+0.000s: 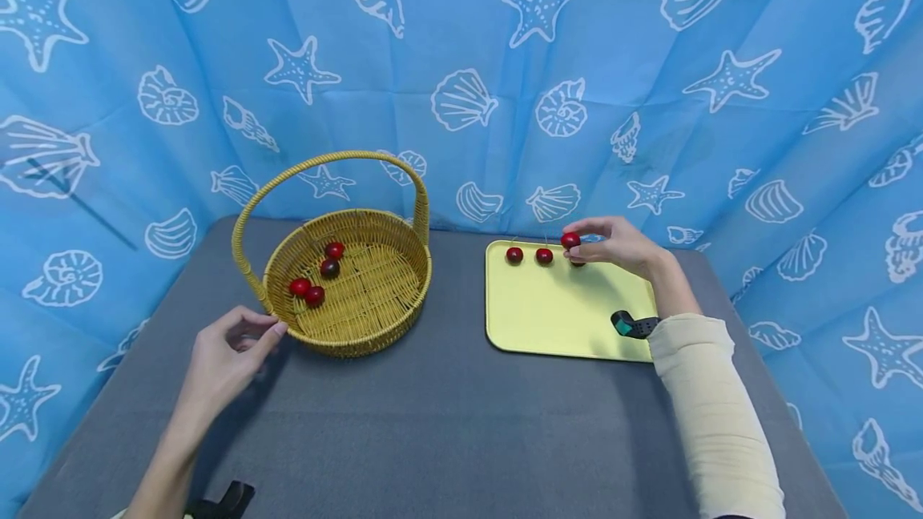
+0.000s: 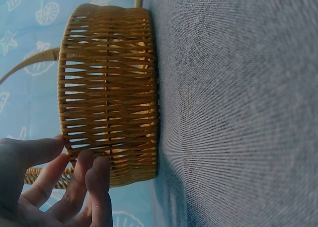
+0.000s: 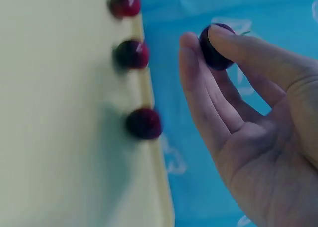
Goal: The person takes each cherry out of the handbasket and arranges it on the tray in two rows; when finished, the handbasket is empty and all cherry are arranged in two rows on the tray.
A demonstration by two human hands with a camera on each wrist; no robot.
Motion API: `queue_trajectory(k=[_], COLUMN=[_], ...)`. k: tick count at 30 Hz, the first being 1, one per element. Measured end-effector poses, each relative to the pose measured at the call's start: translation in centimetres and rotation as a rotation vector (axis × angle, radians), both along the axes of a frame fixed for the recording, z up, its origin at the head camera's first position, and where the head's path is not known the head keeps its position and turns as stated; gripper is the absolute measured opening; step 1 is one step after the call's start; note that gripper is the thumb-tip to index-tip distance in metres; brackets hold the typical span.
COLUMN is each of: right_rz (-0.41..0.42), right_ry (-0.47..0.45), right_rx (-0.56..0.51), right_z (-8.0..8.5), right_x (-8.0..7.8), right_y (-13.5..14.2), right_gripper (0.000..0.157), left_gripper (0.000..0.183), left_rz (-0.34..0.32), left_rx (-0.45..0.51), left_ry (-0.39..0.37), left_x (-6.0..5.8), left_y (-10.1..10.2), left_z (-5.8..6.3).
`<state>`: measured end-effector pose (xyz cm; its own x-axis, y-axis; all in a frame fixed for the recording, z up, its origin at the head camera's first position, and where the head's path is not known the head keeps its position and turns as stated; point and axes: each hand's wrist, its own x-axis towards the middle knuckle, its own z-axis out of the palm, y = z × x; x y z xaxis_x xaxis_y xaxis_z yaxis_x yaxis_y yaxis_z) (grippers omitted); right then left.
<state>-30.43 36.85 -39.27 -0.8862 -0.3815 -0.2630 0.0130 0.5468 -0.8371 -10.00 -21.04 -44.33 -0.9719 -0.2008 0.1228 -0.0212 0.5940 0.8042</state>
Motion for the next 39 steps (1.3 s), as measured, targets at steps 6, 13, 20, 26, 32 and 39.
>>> queue_trajectory(k=[6,13,20,26,32,39], right_rz=[-0.104,-0.191,-0.245,-0.262,-0.235,-0.21], right_ry=[0.015,0.037,0.048,0.053,0.048,0.05], right_rx=[0.046,0.082,0.129,0.16,0.149,0.12], right_z=[-2.0,-4.0,-5.5,-6.0,-5.6,-4.1], right_x=[0.3,0.7,0.9,0.9,0.9,1.3], right_y=[2.7,4.4,5.2,5.2,5.0,5.0], right_gripper=[0.064,0.061,0.058,0.057,0.06,0.064], left_gripper=[0.018,0.02,0.024,0.022,0.022,0.023], left_rz=[-0.007,-0.014,-0.029,-0.033,-0.026,-0.024], left_rx=[0.002,0.006,0.028,0.029,0.02,0.023], left_ry=[0.005,-0.002,0.001,0.008,0.01,0.02], left_x=[0.0,0.0,0.1,0.2,0.2,0.2], left_y=[0.0,0.0,0.0,-0.1,-0.1,-0.1], left_z=[0.1,0.1,0.4,0.2,0.1,0.1])
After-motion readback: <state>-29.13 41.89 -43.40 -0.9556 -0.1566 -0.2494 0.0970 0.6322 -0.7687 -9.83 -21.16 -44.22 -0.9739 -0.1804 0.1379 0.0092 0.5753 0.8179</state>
